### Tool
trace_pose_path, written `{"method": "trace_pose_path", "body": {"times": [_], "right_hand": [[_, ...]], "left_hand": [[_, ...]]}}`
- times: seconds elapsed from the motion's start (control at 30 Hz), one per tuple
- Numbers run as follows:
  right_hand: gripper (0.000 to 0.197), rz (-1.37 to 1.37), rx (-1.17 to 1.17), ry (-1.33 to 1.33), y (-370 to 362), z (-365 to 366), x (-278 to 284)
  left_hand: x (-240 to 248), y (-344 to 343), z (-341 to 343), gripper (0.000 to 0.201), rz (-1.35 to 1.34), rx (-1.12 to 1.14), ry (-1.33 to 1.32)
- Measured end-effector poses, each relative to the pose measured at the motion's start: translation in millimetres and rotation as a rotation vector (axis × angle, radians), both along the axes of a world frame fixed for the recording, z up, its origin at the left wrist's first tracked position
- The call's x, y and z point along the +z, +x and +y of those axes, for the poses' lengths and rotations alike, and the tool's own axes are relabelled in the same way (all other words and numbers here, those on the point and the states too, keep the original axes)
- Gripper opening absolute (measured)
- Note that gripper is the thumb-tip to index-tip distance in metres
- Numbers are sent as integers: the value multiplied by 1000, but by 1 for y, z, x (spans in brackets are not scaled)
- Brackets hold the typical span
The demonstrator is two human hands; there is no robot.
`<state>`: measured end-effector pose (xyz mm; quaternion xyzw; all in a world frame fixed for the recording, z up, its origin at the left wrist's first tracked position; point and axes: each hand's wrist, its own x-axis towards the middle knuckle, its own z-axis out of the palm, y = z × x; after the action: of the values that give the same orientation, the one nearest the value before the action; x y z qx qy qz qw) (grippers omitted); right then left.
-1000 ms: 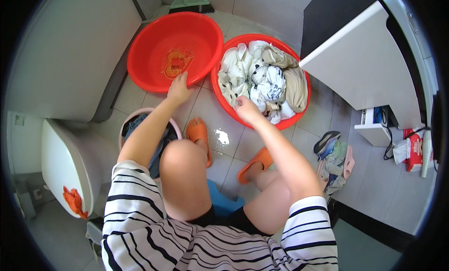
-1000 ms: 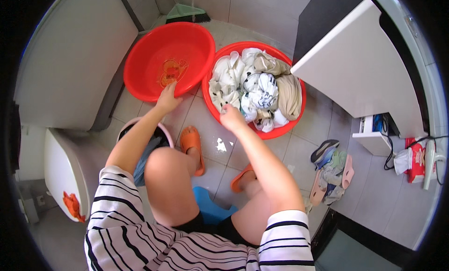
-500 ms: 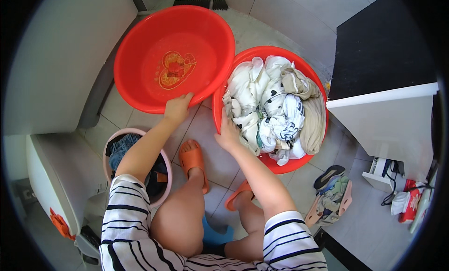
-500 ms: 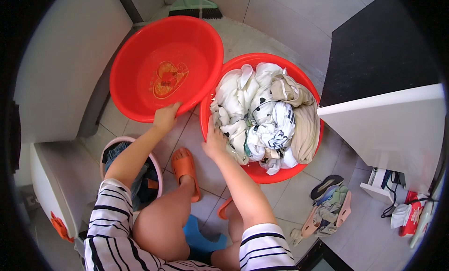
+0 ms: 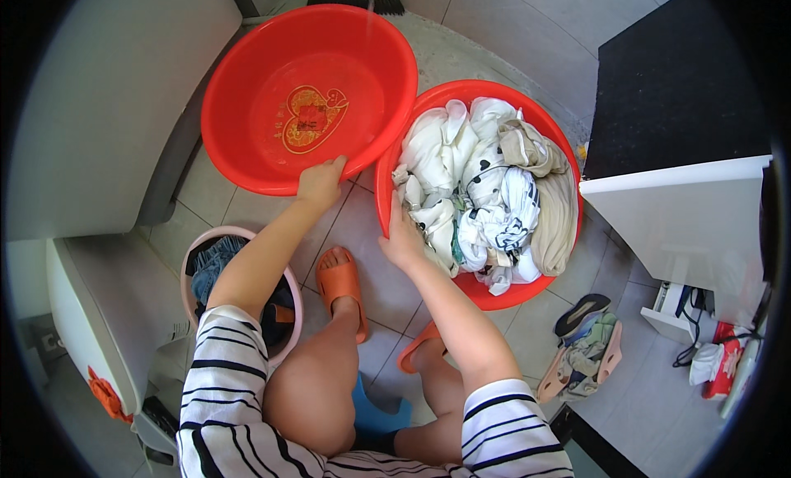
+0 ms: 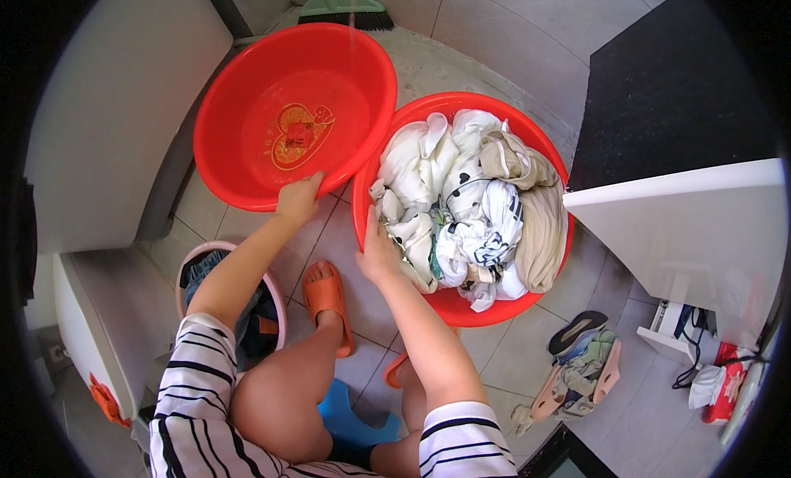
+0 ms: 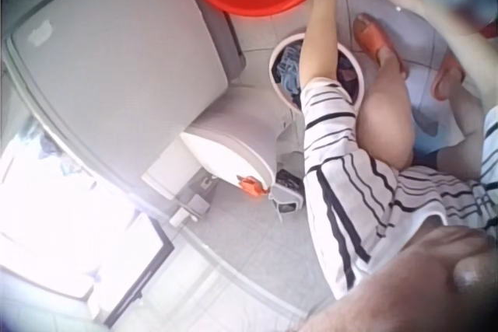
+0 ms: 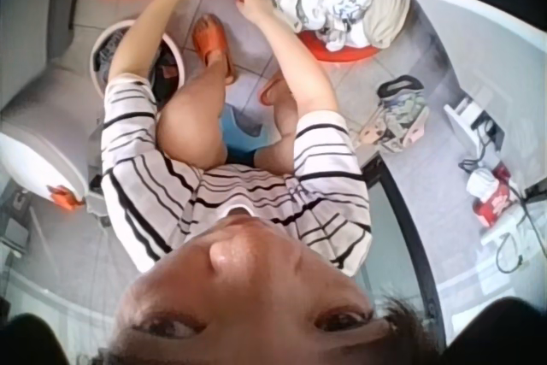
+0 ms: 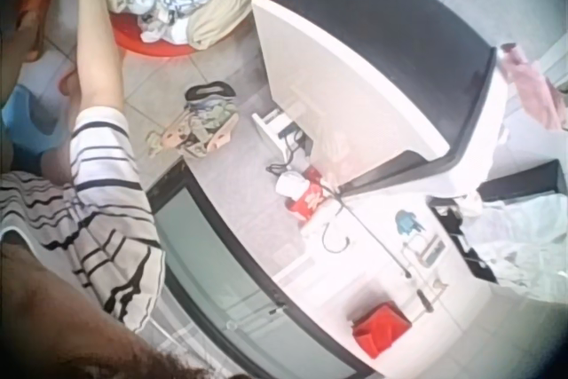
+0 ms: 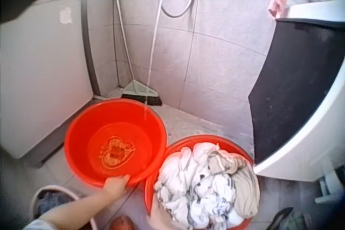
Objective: The person washes a pair of blue jeans by hand in a red basin filled with soapy water, scrubbing and rinsing the fabric. After wringing out the jeans and placing them in a separate container, the person pours out the soapy water and refills the basin with fresh water from a shower hose to prepare for the next load.
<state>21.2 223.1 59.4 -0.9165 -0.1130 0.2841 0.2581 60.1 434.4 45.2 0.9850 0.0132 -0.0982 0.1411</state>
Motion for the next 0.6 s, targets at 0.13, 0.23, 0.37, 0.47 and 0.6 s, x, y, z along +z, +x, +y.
{"method": "trace_pose_path", "body": {"times": [0.13, 0.23, 0.37, 0.47, 0.6], "right_hand": [[102, -19, 7, 11, -2, -1, -4], [98, -11, 61, 14, 5, -7, 1], [87, 98, 191, -156, 10, -37, 23], [79, 174, 227, -416, 16, -75, 45], [65, -9, 91, -397, 6, -122, 21]], "left_hand": [[3, -2, 1, 50, 5, -7, -9], [15, 1, -1, 52, -183, -56, 25], [48, -9, -30, 62, -366, -280, -173], [45, -17, -69, 64, -220, -411, -386], [29, -21, -134, 70, 16, -439, -219]]}}
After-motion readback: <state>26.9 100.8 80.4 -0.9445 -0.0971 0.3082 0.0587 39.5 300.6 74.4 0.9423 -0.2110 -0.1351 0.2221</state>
